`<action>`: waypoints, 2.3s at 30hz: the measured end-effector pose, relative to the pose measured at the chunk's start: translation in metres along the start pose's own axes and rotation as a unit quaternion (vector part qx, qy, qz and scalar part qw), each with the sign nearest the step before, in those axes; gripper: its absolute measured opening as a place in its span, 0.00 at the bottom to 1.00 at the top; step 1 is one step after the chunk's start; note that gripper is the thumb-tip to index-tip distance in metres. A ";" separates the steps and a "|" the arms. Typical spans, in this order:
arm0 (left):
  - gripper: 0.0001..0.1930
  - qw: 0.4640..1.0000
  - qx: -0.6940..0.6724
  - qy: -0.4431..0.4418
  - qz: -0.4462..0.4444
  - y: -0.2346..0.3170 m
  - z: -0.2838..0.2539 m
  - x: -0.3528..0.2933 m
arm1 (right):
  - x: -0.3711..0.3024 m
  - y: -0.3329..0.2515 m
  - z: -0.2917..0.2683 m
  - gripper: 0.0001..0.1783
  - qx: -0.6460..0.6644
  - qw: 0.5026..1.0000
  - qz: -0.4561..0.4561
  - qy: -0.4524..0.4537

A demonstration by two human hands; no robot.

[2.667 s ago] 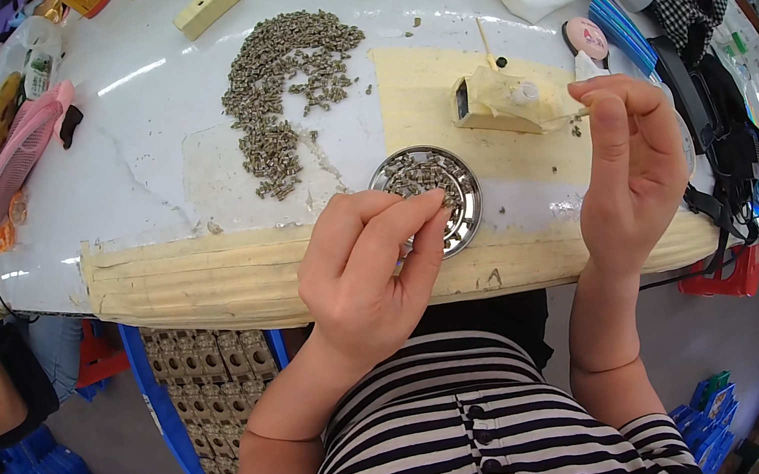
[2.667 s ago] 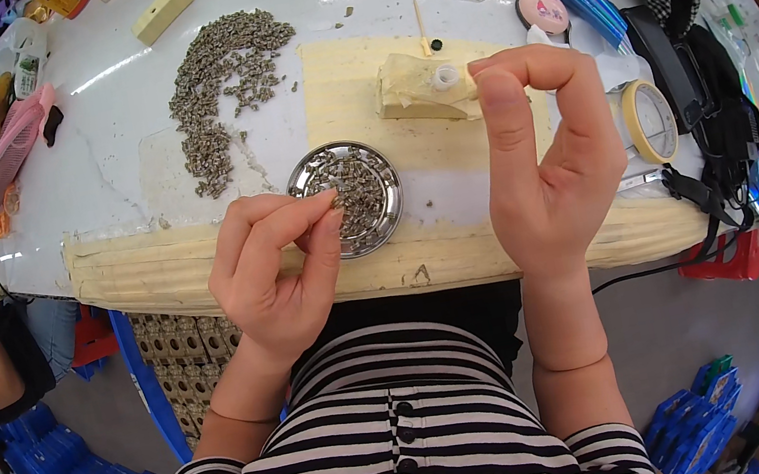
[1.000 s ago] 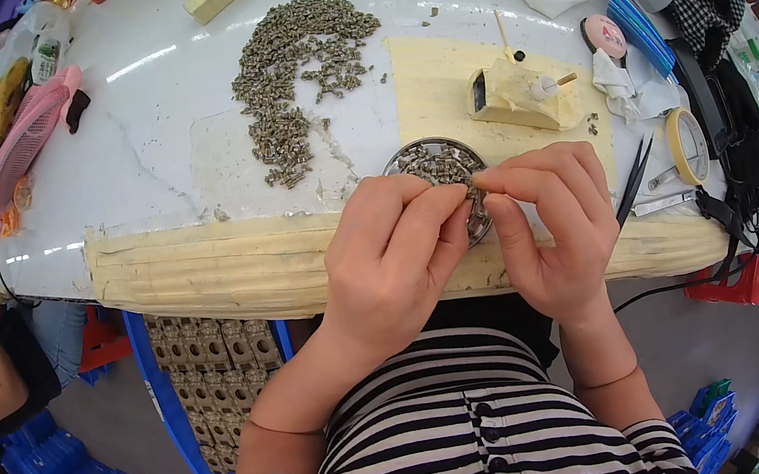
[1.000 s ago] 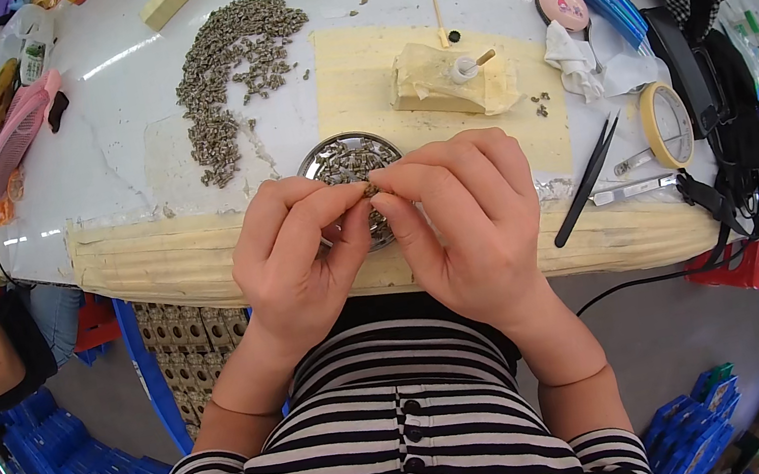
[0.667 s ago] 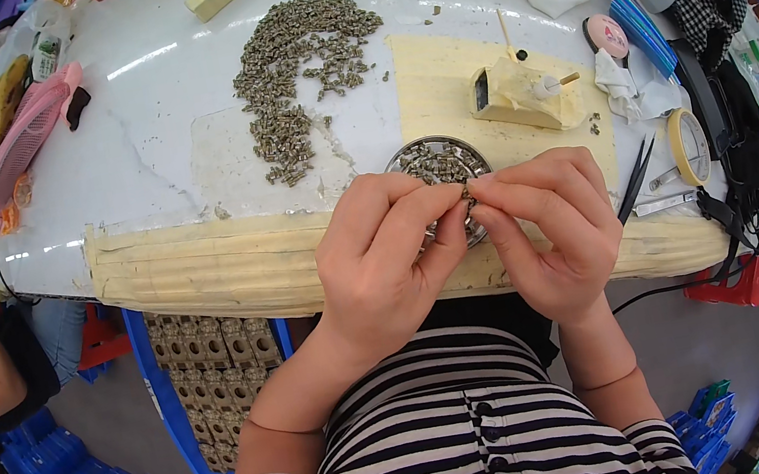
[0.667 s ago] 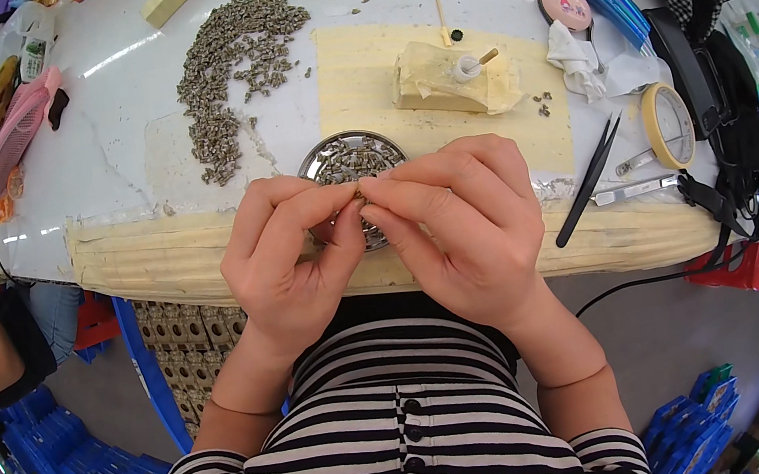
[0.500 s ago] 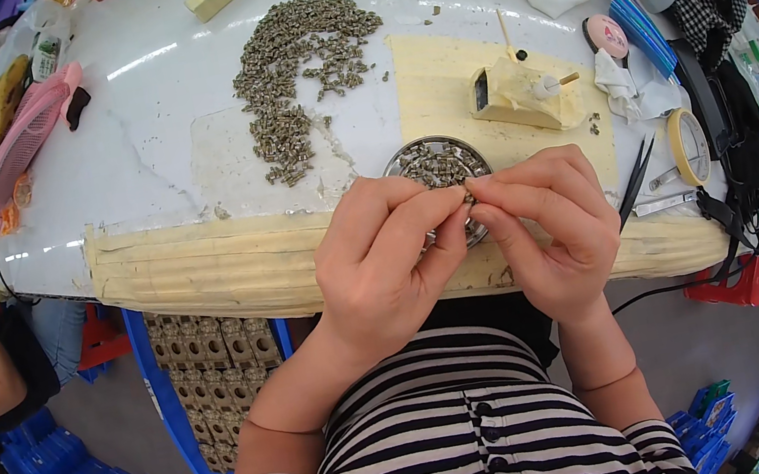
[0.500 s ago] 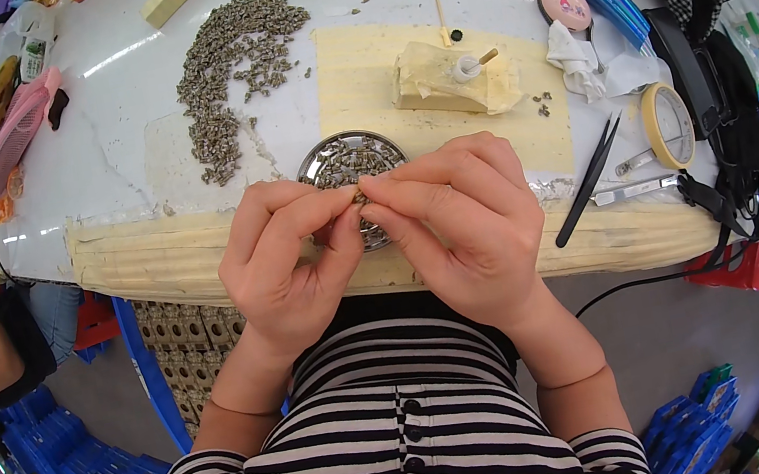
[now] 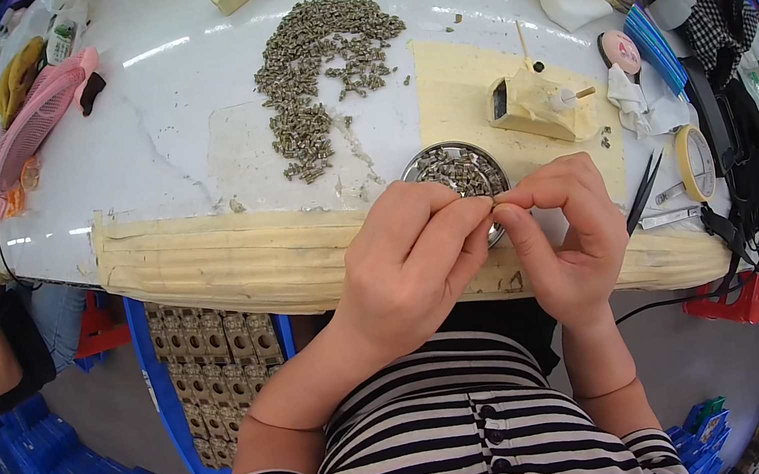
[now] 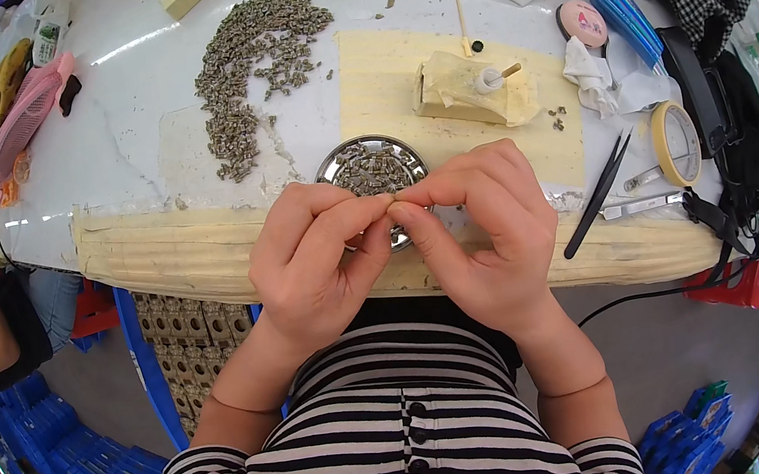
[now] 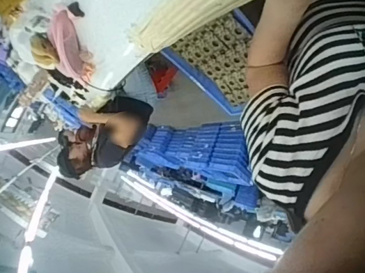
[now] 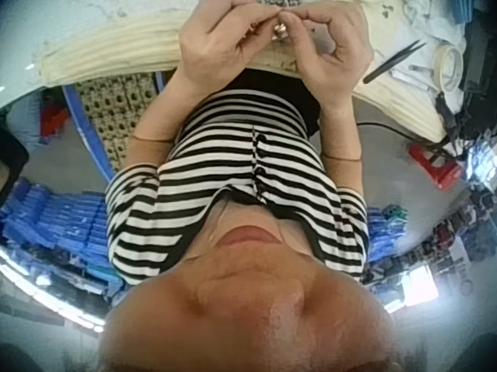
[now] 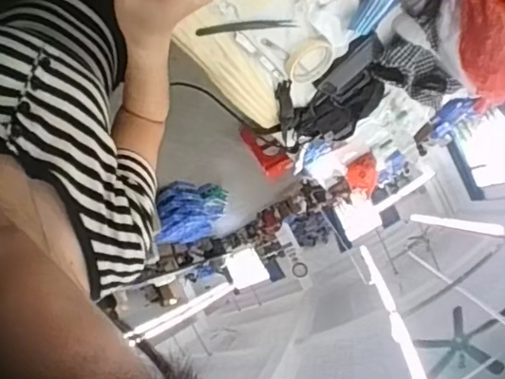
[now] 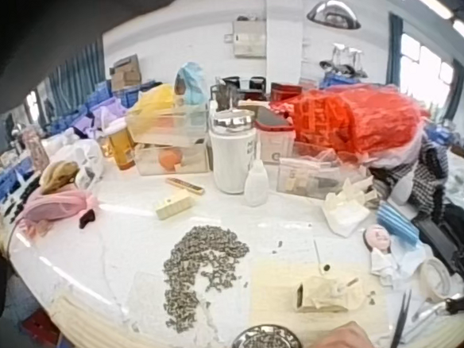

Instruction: The person picks up and attaches small gold-colored components to tiny metal links one by one by hand.

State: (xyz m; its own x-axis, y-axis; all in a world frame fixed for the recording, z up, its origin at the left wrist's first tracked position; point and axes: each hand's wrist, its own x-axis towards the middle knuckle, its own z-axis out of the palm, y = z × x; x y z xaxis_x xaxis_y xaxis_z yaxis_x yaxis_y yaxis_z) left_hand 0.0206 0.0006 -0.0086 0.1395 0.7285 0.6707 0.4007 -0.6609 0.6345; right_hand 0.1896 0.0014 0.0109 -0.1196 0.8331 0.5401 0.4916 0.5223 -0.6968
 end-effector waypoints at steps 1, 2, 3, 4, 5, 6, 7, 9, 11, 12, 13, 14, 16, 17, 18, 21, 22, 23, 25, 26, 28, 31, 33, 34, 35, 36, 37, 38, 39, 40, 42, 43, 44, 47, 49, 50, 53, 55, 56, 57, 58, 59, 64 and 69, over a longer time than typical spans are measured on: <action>0.13 1.000 -0.005 -0.002 -0.012 0.001 0.000 0.000 | 0.000 -0.001 0.000 0.10 -0.030 0.999 -0.024 0.004; 0.13 1.000 -0.004 -0.009 -0.010 0.000 0.000 0.000 | 0.001 -0.004 0.001 0.10 -0.060 0.997 -0.047 0.008; 0.12 1.000 -0.003 -0.016 -0.008 0.000 -0.001 0.001 | 0.001 -0.006 0.001 0.11 -0.089 0.993 -0.070 0.012; 0.12 1.000 -0.002 -0.023 -0.006 -0.001 -0.001 0.002 | 0.000 -0.005 0.002 0.11 -0.096 0.992 -0.084 0.015; 0.12 1.000 -0.006 -0.025 -0.013 0.000 -0.001 0.002 | -0.001 -0.005 0.003 0.12 -0.102 0.990 -0.098 0.017; 0.11 0.999 -0.009 -0.026 -0.019 0.000 -0.001 0.002 | -0.002 -0.004 0.004 0.13 -0.108 0.988 -0.111 0.019; 0.11 0.999 -0.012 -0.028 -0.026 0.001 -0.002 0.003 | -0.002 -0.005 0.003 0.13 -0.115 0.986 -0.122 0.023; 0.11 0.998 -0.019 -0.018 -0.051 0.001 -0.001 0.000 | -0.001 -0.008 0.001 0.15 -0.131 0.981 -0.142 0.031; 0.11 0.997 -0.027 -0.008 -0.069 0.000 0.000 -0.001 | -0.002 -0.008 0.002 0.16 -0.157 0.976 -0.147 0.022; 0.12 0.997 -0.032 -0.004 -0.073 0.000 0.001 -0.001 | -0.003 -0.008 0.002 0.16 -0.170 0.974 -0.148 0.018; 0.13 0.996 -0.036 0.000 -0.078 0.001 0.001 -0.001 | -0.003 -0.007 0.002 0.16 -0.163 0.976 -0.141 0.021; 0.13 0.996 -0.037 0.005 -0.078 0.001 0.001 -0.001 | -0.003 -0.005 0.002 0.16 -0.154 0.978 -0.135 0.025; 0.12 0.996 -0.039 0.014 -0.077 0.001 0.001 -0.001 | -0.003 -0.003 0.002 0.16 -0.132 0.984 -0.119 0.023; 0.12 0.996 -0.038 0.017 -0.073 0.001 0.001 -0.001 | -0.003 -0.004 0.001 0.16 -0.118 0.987 -0.110 0.019; 0.12 0.997 -0.037 0.020 -0.070 0.001 0.001 -0.001 | -0.003 -0.004 0.001 0.16 -0.105 0.989 -0.101 0.014; 0.12 0.997 -0.037 0.030 -0.058 0.001 0.001 -0.001 | -0.002 -0.004 0.000 0.16 -0.063 0.996 -0.071 0.003; 0.12 0.997 -0.037 0.034 -0.053 0.001 0.000 -0.001 | -0.002 -0.004 -0.001 0.16 -0.049 0.997 -0.063 -0.004; 0.12 0.997 -0.037 0.032 -0.054 0.001 0.000 -0.001 | -0.001 -0.004 -0.001 0.16 -0.035 0.998 -0.055 -0.012; 0.11 0.997 -0.036 0.029 -0.055 0.001 -0.002 0.001 | -0.001 -0.003 -0.002 0.15 0.002 0.999 -0.036 -0.023; 0.11 0.997 -0.048 0.028 -0.062 0.002 -0.003 0.002 | 0.000 -0.002 -0.003 0.15 0.025 0.999 -0.024 -0.027; 0.10 0.994 -0.073 0.025 -0.075 0.003 -0.004 0.003 | 0.001 -0.003 -0.004 0.14 0.042 0.999 -0.010 -0.027; 0.10 0.995 -0.069 0.024 -0.074 0.003 -0.005 0.004 | 0.002 -0.004 -0.005 0.14 0.019 1.000 -0.014 -0.020; 0.10 0.996 -0.060 0.023 -0.066 0.003 -0.005 0.004 | 0.002 -0.004 -0.004 0.13 0.003 0.999 -0.033 -0.019; 0.10 0.996 -0.055 0.022 -0.062 0.003 -0.005 0.004 | 0.002 -0.003 -0.004 0.13 0.003 0.999 -0.032 -0.020; 0.10 0.996 -0.054 0.022 -0.060 0.003 -0.005 0.004 | 0.002 -0.003 -0.004 0.13 0.003 0.999 -0.030 -0.022; 0.10 0.997 -0.053 0.023 -0.059 0.002 -0.005 0.004 | 0.002 -0.002 -0.004 0.13 0.003 0.999 -0.029 -0.023; 0.09 0.997 -0.052 0.023 -0.058 0.002 -0.004 0.004 | 0.001 -0.002 -0.003 0.13 0.001 0.999 -0.027 -0.020; 0.10 0.997 -0.053 0.022 -0.061 0.003 -0.004 0.004 | 0.001 -0.001 -0.003 0.13 -0.002 1.000 -0.024 -0.016; 0.10 0.996 -0.053 0.021 -0.063 0.004 -0.004 0.004 | 0.001 -0.001 -0.003 0.13 -0.004 1.000 -0.022 -0.013; 0.10 0.996 -0.054 0.021 -0.065 0.005 -0.004 0.005 | 0.001 -0.001 -0.003 0.12 0.000 1.000 -0.013 -0.013; 0.11 0.998 -0.038 0.025 -0.050 0.004 -0.003 0.003 | 0.002 -0.002 -0.002 0.11 0.012 1.000 0.003 -0.016; 0.11 0.998 -0.030 0.027 -0.043 0.004 -0.002 0.002 | 0.002 -0.001 -0.001 0.10 0.015 1.000 0.004 -0.017; 0.12 0.999 -0.021 0.023 -0.020 0.002 -0.002 0.002 | 0.002 0.000 -0.001 0.09 0.017 1.000 0.005 -0.017; 0.13 1.000 0.001 0.012 0.025 -0.002 -0.002 0.002 | 0.000 0.000 -0.001 0.08 0.030 0.999 0.022 -0.014; 0.14 1.000 0.009 0.006 0.024 -0.001 -0.002 0.001 | -0.001 0.000 -0.001 0.08 0.025 0.999 0.022 -0.013; 0.14 1.000 -0.001 0.004 0.011 0.000 -0.002 0.001 | 0.000 -0.001 -0.002 0.08 0.013 1.000 0.013 -0.012; 0.15 1.000 -0.013 0.002 0.001 0.000 -0.001 0.000 | 0.000 -0.002 -0.002 0.07 -0.005 1.000 -0.005 -0.007; 0.15 0.999 -0.002 0.004 0.034 -0.001 -0.001 0.002 | 0.000 -0.002 -0.002 0.06 0.007 1.000 0.007 -0.006; 0.15 0.999 0.000 0.001 0.033 0.000 -0.002 0.002 | 0.000 -0.002 -0.002 0.06 0.020 0.999 0.025 -0.008; 0.15 0.999 0.001 -0.002 0.032 0.000 -0.003 0.003 | -0.001 -0.003 -0.002 0.05 0.034 0.998 0.043 -0.009; 0.15 1.000 0.001 -0.005 0.031 0.001 -0.004 0.003 | -0.001 -0.003 -0.003 0.05 0.056 0.997 0.051 -0.012; 0.15 1.000 -0.019 -0.008 0.021 0.001 -0.004 0.003 | -0.001 -0.003 -0.003 0.05 0.078 0.995 0.058 -0.015; 0.15 0.995 -0.089 -0.031 -0.013 0.001 -0.011 0.006 | -0.001 -0.003 -0.005 0.05 0.149 0.985 0.080 -0.043; 0.13 0.998 -0.049 -0.020 0.033 -0.001 -0.007 0.005 | -0.001 -0.005 -0.004 0.06 0.152 0.981 0.110 -0.043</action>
State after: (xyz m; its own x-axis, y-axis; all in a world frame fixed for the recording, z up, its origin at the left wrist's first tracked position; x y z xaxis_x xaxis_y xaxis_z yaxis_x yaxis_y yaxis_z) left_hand 0.0150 0.0037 -0.0030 0.1999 0.6877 0.6980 0.2999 -0.7211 0.6246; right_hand 0.1910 -0.0030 0.0155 -0.1180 0.9372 0.3283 0.2355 0.3476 -0.9076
